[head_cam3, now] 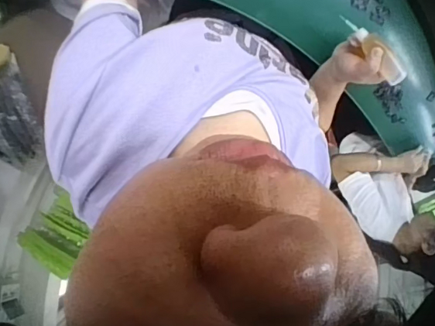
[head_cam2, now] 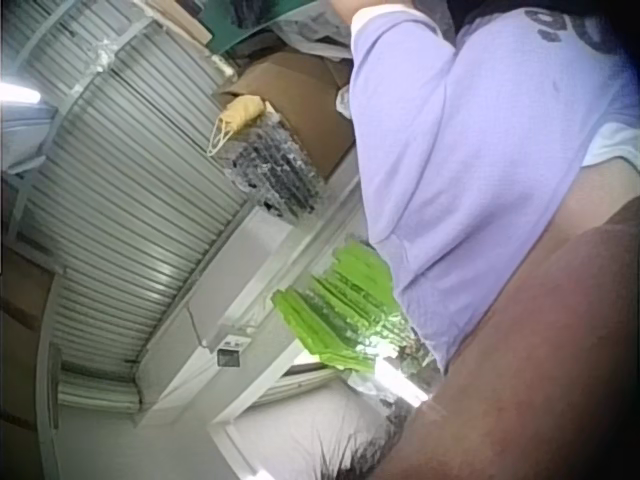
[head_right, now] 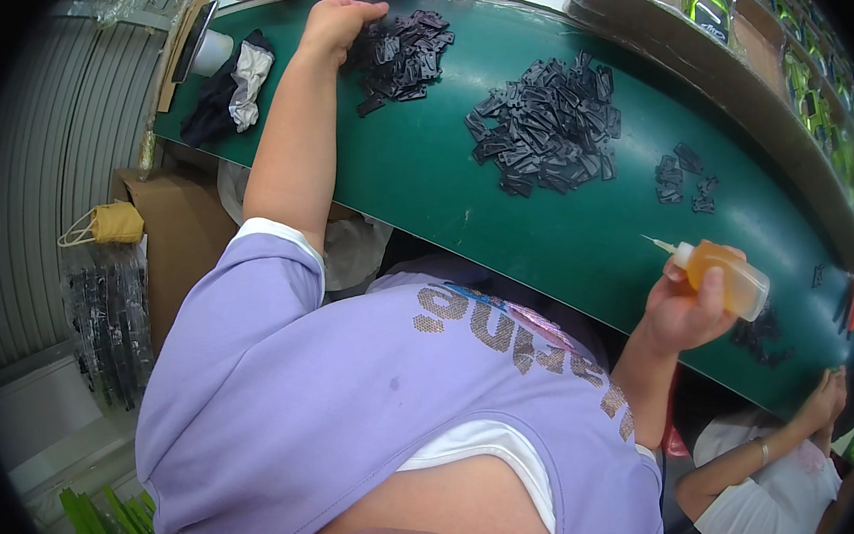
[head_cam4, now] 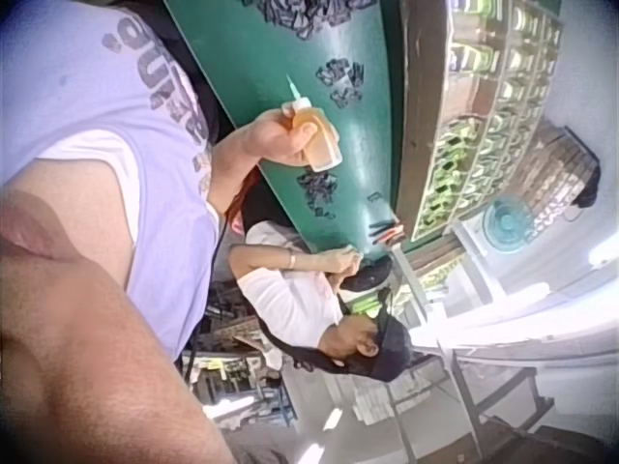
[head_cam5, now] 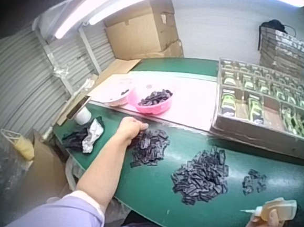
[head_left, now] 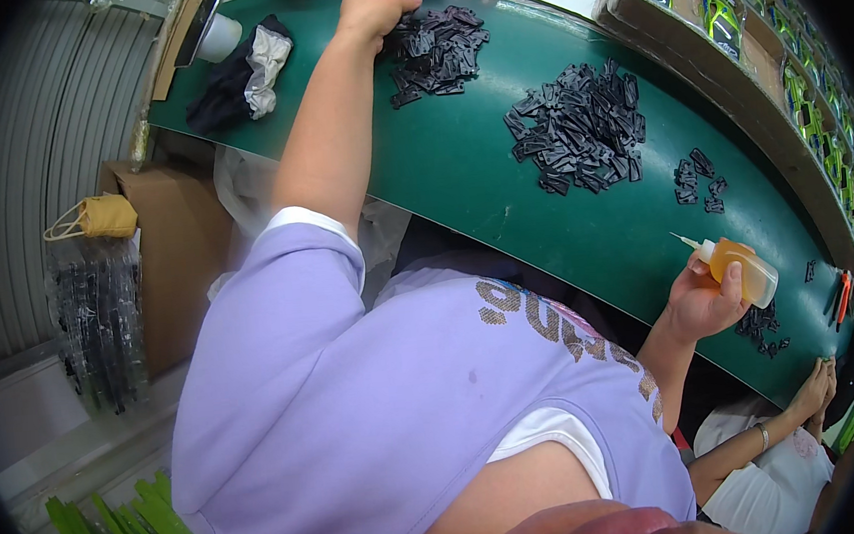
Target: The person picks up small plastic components by hand, applies adhesive to each piece using a squeeze bottle, and places them onto the workbench.
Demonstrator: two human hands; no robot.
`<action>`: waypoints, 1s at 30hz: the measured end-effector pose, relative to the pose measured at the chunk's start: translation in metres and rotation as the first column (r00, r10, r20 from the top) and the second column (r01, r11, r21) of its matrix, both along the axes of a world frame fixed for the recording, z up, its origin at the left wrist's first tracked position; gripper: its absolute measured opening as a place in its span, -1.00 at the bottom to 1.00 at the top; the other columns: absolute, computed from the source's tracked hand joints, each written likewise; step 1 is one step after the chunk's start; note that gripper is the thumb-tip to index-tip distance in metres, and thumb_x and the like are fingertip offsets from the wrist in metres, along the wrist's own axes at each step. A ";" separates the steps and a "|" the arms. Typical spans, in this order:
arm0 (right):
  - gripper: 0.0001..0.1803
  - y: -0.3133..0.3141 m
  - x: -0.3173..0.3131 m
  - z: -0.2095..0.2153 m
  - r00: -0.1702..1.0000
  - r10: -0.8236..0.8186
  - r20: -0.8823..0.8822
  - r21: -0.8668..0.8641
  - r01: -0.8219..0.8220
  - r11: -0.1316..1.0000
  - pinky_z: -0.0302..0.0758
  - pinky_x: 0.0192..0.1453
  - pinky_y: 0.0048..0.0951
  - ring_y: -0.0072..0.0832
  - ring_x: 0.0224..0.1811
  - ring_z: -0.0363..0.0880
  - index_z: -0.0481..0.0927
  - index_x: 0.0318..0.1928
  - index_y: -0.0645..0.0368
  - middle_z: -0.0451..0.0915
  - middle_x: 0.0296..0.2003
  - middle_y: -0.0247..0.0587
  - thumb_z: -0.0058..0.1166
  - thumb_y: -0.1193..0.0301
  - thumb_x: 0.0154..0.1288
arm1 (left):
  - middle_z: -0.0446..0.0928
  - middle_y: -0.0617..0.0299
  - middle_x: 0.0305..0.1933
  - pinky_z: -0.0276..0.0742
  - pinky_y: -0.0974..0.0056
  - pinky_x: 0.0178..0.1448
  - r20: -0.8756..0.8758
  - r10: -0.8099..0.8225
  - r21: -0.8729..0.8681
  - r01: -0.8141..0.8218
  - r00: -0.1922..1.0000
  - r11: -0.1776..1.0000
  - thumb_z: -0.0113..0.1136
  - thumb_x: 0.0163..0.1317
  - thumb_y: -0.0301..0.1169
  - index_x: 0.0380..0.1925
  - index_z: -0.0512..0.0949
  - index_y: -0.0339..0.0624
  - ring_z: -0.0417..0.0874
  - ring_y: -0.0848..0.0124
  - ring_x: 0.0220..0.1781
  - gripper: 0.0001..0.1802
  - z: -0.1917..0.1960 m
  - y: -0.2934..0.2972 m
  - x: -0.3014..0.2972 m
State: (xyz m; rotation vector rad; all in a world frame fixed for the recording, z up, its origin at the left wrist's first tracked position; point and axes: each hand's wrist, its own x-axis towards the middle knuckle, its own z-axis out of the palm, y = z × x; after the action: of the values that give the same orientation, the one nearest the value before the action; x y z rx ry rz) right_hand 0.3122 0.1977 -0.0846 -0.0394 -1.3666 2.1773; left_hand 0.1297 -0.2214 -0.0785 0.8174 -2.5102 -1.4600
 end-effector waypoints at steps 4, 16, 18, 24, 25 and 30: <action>-0.76 0.005 0.004 -0.001 0.999 0.038 -0.001 -0.021 -0.038 0.999 0.38 -0.59 -0.56 -0.44 -0.51 0.43 0.41 -0.16 0.32 0.43 -0.24 -0.03 -0.04 0.49 0.14 | 0.59 0.19 -0.37 0.19 0.52 -0.62 -0.178 -0.219 0.504 0.280 0.959 0.817 0.27 0.17 -0.34 -0.41 0.51 -0.18 0.30 0.64 -0.63 -0.83 0.023 0.022 0.031; -0.74 -0.008 0.003 0.001 1.000 0.008 -0.019 0.042 -0.007 0.999 0.43 -0.54 -0.48 -0.40 -0.40 0.52 0.46 -0.10 0.28 0.52 -0.22 -0.03 -0.04 0.51 0.16 | 0.57 0.18 -0.36 0.53 0.51 -0.52 -0.121 -0.736 0.810 0.495 0.666 0.314 0.23 0.17 -0.51 -0.26 0.49 -0.35 0.59 0.54 -0.54 -0.82 0.025 0.208 0.130; -0.75 -0.009 0.002 0.004 0.995 0.051 -0.087 -0.002 -0.051 0.999 0.50 -0.55 -0.46 -0.36 -0.48 0.53 0.41 -0.15 0.38 0.46 -0.27 -0.02 -0.05 0.57 0.11 | 0.56 0.21 -0.39 0.50 0.51 -0.54 -0.110 -0.769 0.763 0.550 0.630 0.341 0.23 0.16 -0.51 -0.25 0.49 -0.35 0.59 0.54 -0.55 -0.81 0.018 0.214 0.133; -0.78 -0.011 0.006 0.004 0.994 0.087 -0.069 0.141 -0.077 0.987 0.52 -0.53 -0.49 -0.40 -0.47 0.54 0.44 -0.23 0.38 0.45 -0.27 -0.05 0.03 0.61 0.05 | 0.52 0.27 -0.48 0.44 0.52 -0.58 -0.057 -0.815 0.675 0.624 0.576 0.394 0.23 0.16 -0.51 -0.22 0.50 -0.36 0.59 0.54 -0.57 -0.79 0.013 0.223 0.137; -0.78 -0.012 0.007 0.004 0.994 0.085 -0.062 0.140 -0.076 0.987 0.52 -0.53 -0.49 -0.40 -0.47 0.54 0.44 -0.23 0.38 0.45 -0.27 -0.05 0.03 0.61 0.05 | 0.53 0.27 -0.48 0.46 0.51 -0.57 -0.059 -0.817 0.670 0.629 0.574 0.393 0.22 0.17 -0.51 -0.22 0.50 -0.36 0.59 0.54 -0.57 -0.79 0.012 0.223 0.137; -0.77 -0.015 0.006 0.003 0.995 0.069 -0.069 0.284 -0.047 0.958 0.51 -0.54 -0.54 -0.45 -0.50 0.54 0.46 -0.26 0.39 0.46 -0.29 -0.06 0.12 0.62 0.01 | 0.55 0.25 -0.47 0.51 0.50 -0.53 -0.070 -0.816 0.681 0.626 0.574 0.381 0.21 0.18 -0.50 -0.21 0.52 -0.38 0.60 0.53 -0.56 -0.80 0.007 0.223 0.138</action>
State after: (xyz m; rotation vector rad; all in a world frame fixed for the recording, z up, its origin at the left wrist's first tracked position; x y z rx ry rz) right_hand 0.3186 0.1828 -0.0819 0.1936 -1.6366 1.9865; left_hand 0.2678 0.0016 -0.0717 -0.2312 -2.7002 -2.8029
